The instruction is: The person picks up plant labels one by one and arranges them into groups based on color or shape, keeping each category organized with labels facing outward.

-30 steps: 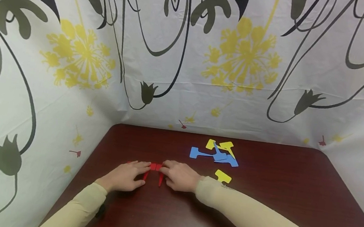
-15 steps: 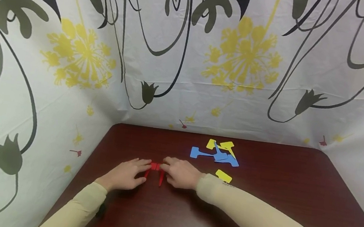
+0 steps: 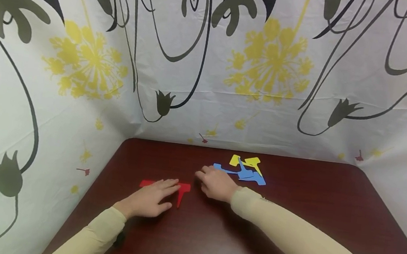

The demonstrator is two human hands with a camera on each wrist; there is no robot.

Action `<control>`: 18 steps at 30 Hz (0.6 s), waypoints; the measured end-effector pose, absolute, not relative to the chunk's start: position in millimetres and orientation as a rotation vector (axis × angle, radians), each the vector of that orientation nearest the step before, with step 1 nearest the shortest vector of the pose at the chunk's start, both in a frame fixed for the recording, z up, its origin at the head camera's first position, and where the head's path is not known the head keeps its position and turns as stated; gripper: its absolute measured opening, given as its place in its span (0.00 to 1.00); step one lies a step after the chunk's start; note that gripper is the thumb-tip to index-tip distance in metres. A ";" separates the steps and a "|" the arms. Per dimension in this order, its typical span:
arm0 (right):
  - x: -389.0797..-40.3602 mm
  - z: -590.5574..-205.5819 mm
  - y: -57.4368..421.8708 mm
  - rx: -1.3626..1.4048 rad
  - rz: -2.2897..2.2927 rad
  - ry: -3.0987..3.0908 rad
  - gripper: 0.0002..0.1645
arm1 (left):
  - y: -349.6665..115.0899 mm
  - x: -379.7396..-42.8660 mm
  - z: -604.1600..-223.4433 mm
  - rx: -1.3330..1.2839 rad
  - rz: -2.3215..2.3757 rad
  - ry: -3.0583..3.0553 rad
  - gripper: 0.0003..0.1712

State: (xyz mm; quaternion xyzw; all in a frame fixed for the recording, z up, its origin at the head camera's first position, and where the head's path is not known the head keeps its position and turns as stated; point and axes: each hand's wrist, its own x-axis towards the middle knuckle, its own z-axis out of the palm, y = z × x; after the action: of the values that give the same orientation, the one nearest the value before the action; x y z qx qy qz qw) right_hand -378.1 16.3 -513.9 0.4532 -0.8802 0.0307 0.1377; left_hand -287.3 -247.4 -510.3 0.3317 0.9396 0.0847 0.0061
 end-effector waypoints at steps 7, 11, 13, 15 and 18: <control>-396.9 -515.4 47.4 1.148 0.007 -2.615 0.21 | -239.6 -284.8 -513.6 1.154 0.221 2.937 0.38; -404.1 -517.5 61.5 1.058 -0.048 -2.640 0.19 | -235.2 -282.8 -514.2 1.156 0.176 2.934 0.41; -406.2 -518.7 67.4 1.022 -0.058 -2.648 0.18 | -233.1 -282.1 -514.4 1.150 0.158 2.927 0.42; -407.4 -520.0 72.5 0.992 -0.072 -2.657 0.16 | -231.1 -281.4 -514.9 1.143 0.133 2.918 0.43; -408.0 -521.0 78.9 0.974 -0.091 -2.665 0.16 | -229.2 -279.9 -515.5 1.135 0.133 2.909 0.45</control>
State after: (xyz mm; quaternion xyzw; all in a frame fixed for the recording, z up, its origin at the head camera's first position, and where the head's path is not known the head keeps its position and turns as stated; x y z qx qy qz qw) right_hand -408.0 78.9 -521.0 0.3392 -0.9280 -0.0316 0.1507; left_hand -279.9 -229.2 -515.5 0.3631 0.9307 0.0425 0.0083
